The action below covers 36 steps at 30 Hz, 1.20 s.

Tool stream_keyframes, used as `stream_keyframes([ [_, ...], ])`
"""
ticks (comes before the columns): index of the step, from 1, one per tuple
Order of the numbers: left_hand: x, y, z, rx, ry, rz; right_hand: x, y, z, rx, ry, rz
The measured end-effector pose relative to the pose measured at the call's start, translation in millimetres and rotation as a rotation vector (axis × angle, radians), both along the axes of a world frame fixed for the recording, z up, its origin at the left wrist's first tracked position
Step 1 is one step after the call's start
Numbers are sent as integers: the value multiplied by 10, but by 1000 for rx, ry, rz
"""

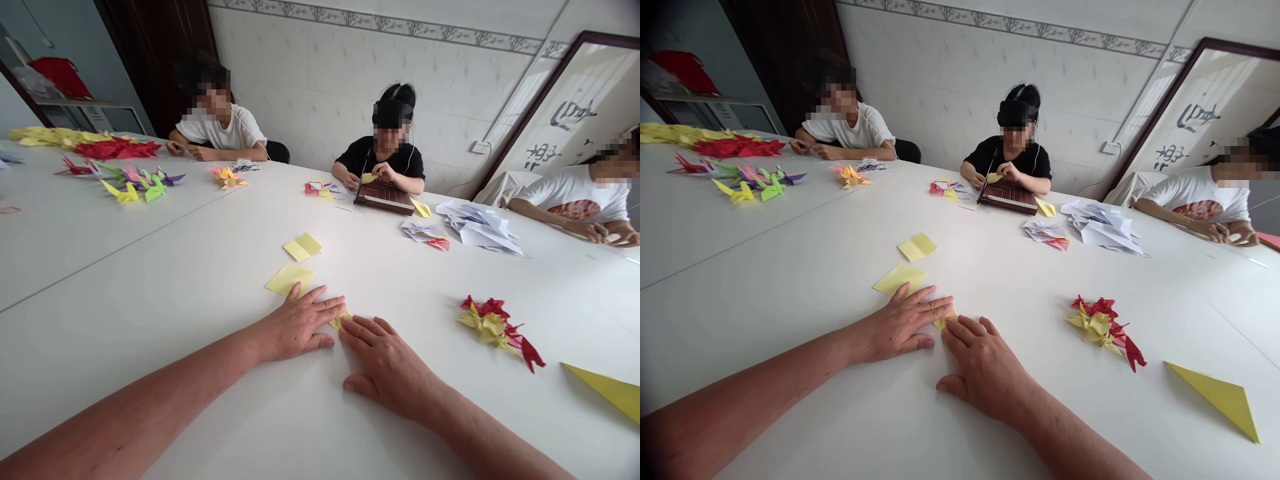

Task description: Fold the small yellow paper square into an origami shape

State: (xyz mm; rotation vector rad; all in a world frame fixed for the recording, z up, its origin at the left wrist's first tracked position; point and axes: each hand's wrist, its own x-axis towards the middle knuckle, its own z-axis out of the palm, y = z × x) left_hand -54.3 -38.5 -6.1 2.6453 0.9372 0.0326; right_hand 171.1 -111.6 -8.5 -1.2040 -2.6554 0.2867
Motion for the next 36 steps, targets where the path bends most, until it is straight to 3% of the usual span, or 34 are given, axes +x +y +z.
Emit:
stream_keyframes([
  [7, -46, 20, 0, 36, -113, 82, 0, -1, -2, 10, 0, -9],
  [10, -56, 31, -2, 111, -115, -37, -2, 10, -3, 8, 14, 5],
  [13, -30, 40, 0, 80, -64, -109, 8, 25, -12, 12, 22, 17],
  [22, 45, 64, -51, 56, -27, -26, 24, 40, -21, 59, -5, -8],
  [36, 159, -108, -35, 73, 38, 102, -149, -142, -22, 90, -73, -138],
])
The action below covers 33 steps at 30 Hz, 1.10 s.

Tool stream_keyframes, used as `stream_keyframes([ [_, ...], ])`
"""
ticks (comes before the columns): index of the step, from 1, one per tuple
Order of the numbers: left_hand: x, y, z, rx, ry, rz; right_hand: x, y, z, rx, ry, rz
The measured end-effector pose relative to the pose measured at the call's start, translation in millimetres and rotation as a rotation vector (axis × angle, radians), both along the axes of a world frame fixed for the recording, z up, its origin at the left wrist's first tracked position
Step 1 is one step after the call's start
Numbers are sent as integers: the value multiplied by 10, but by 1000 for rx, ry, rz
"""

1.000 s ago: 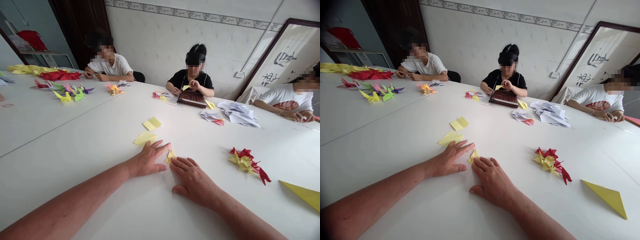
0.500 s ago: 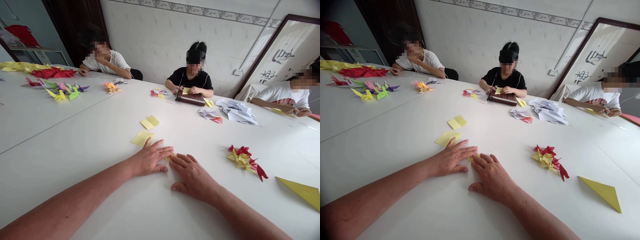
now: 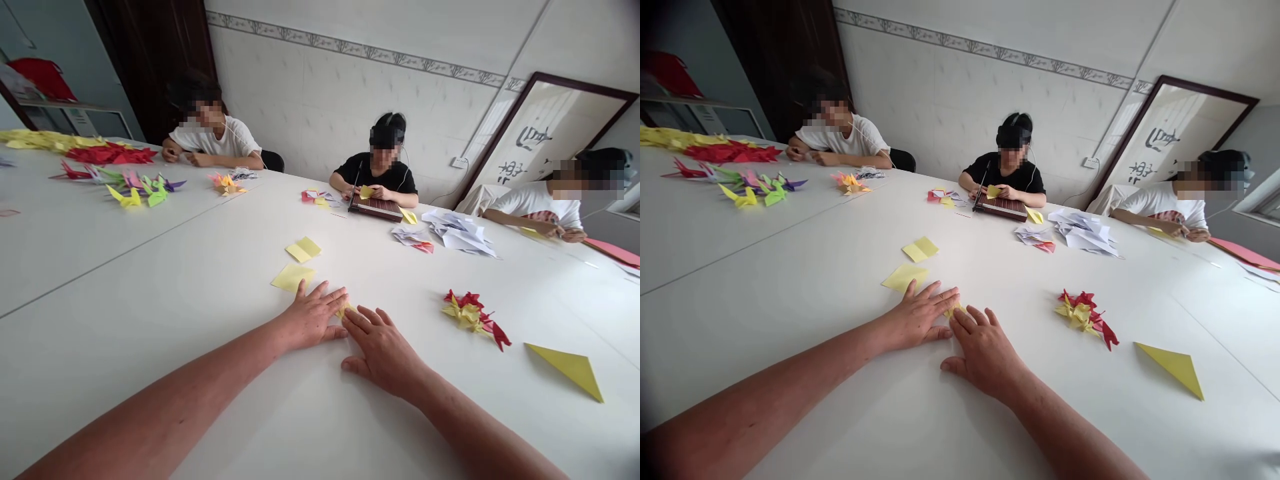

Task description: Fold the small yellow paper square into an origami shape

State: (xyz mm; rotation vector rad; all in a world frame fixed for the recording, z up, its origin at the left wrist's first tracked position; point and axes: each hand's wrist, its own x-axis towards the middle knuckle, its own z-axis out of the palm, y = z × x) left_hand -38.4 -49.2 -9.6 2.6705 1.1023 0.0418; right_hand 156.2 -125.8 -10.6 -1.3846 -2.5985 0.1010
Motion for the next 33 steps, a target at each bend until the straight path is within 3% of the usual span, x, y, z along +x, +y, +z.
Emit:
stream_keyframes([
  [12, 43, -81, -46, -5, 1, 97, -33, -18, -2, 6, 62, -45],
  [16, 30, -105, -58, 117, -47, 110, -13, 4, -44, 18, 71, -27],
  [20, 77, -57, -38, 271, -162, -4, 4, 11, -48, 45, 72, 9],
  [28, 168, 119, 15, 138, -201, -167, 105, -33, 30, 104, 55, 51],
  [33, 174, 162, 74, 66, -272, -33, 204, 92, -53, 118, 84, 41],
])
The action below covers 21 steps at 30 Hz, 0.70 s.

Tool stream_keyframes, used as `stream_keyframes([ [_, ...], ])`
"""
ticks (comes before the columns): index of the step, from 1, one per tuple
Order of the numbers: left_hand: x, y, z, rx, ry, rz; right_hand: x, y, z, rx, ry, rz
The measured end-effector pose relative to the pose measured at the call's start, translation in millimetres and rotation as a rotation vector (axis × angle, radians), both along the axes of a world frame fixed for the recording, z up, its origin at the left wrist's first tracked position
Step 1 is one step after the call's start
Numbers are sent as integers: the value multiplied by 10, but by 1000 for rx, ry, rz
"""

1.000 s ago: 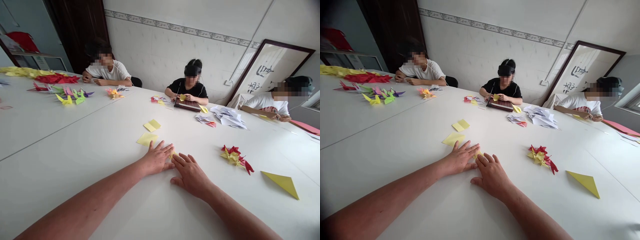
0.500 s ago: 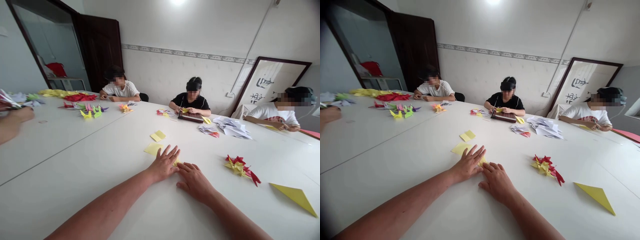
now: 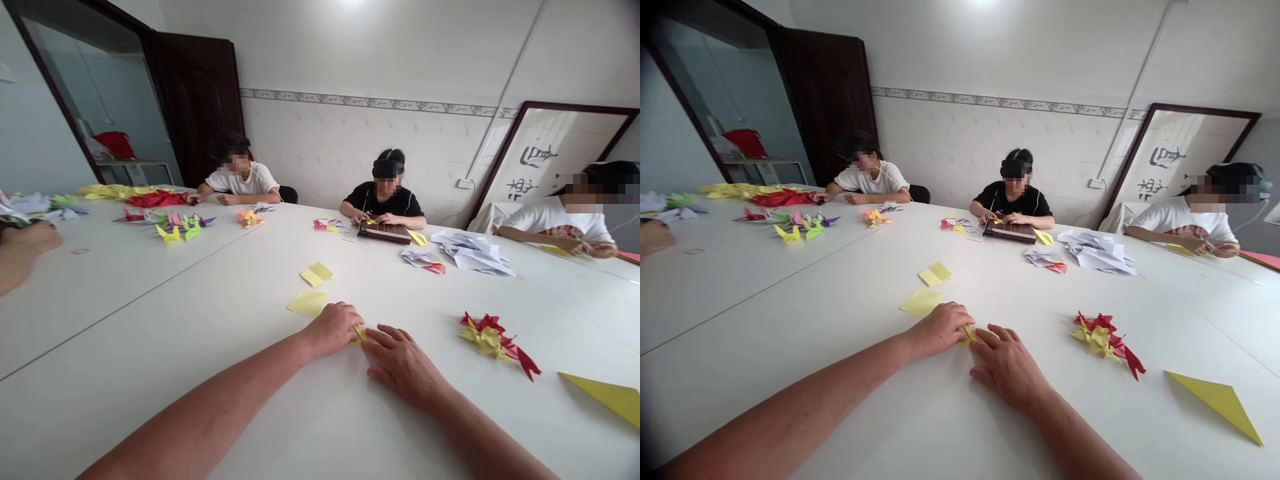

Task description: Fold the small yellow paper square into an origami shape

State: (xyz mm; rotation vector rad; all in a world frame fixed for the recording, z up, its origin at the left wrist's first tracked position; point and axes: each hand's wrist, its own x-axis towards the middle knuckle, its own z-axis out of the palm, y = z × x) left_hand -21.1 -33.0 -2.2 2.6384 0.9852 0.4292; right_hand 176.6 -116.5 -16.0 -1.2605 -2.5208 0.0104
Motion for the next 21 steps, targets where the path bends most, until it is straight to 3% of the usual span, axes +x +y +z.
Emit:
stream_keyframes([
  [5, 4, 112, -4, -153, -52, 123, 50, 126, -105, 10, 108, -25],
  [12, -88, 142, 8, -305, -163, 97, -32, 314, -169, -69, 318, -260],
  [21, -76, 173, 8, -443, -375, 119, -378, 508, -135, -94, 524, -384],
])
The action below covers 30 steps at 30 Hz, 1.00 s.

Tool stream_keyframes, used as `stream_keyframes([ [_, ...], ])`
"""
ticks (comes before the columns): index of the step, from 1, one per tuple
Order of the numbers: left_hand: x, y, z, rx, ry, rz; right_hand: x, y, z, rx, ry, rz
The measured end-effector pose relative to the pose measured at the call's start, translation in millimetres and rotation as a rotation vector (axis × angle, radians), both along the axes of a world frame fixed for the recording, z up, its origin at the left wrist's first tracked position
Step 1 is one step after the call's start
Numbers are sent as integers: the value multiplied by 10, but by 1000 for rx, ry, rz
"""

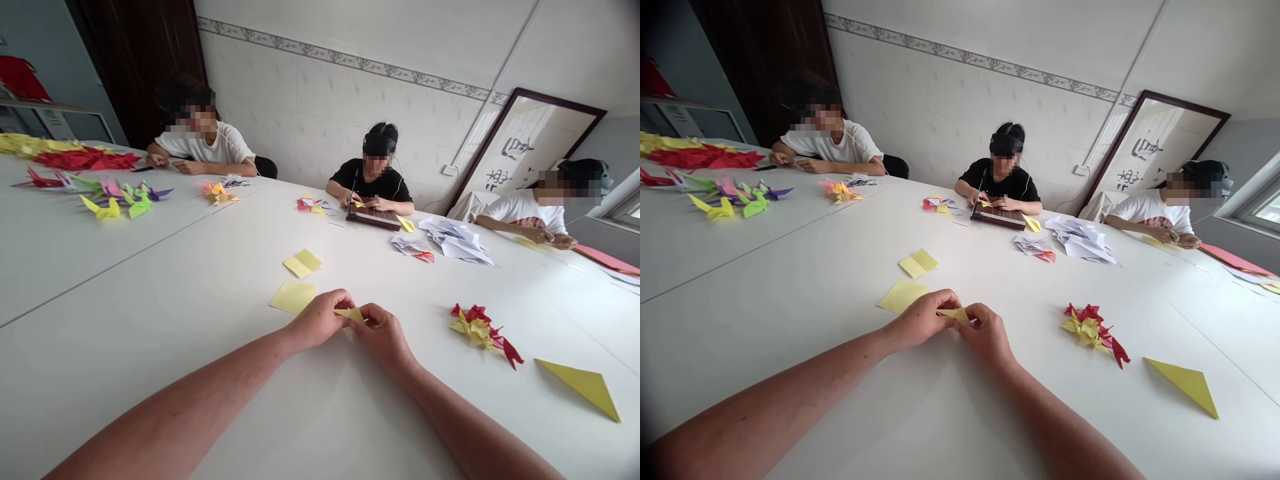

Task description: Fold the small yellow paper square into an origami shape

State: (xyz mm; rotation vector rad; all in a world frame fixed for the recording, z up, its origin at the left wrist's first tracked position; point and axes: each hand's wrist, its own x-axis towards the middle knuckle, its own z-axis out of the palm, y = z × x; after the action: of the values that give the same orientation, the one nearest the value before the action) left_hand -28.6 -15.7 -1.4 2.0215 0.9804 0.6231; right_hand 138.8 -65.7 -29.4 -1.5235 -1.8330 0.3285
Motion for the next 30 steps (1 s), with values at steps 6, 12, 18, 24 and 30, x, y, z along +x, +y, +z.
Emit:
stream_keyframes([
  [6, 18, -17, -49, 73, -66, -76, 28, -67, -26, 132, -40, -11],
  [12, 28, -35, -92, 243, -117, -81, 133, -217, 46, 311, -270, 91],
  [18, 15, -102, -68, 325, -34, -139, 126, -333, 75, 446, -607, 195],
  [24, -95, -130, -104, 256, 5, -261, 71, -369, 2, 377, -647, 286],
  [30, -325, -144, -194, 262, 59, -308, 114, -454, 27, 123, -418, 413],
])
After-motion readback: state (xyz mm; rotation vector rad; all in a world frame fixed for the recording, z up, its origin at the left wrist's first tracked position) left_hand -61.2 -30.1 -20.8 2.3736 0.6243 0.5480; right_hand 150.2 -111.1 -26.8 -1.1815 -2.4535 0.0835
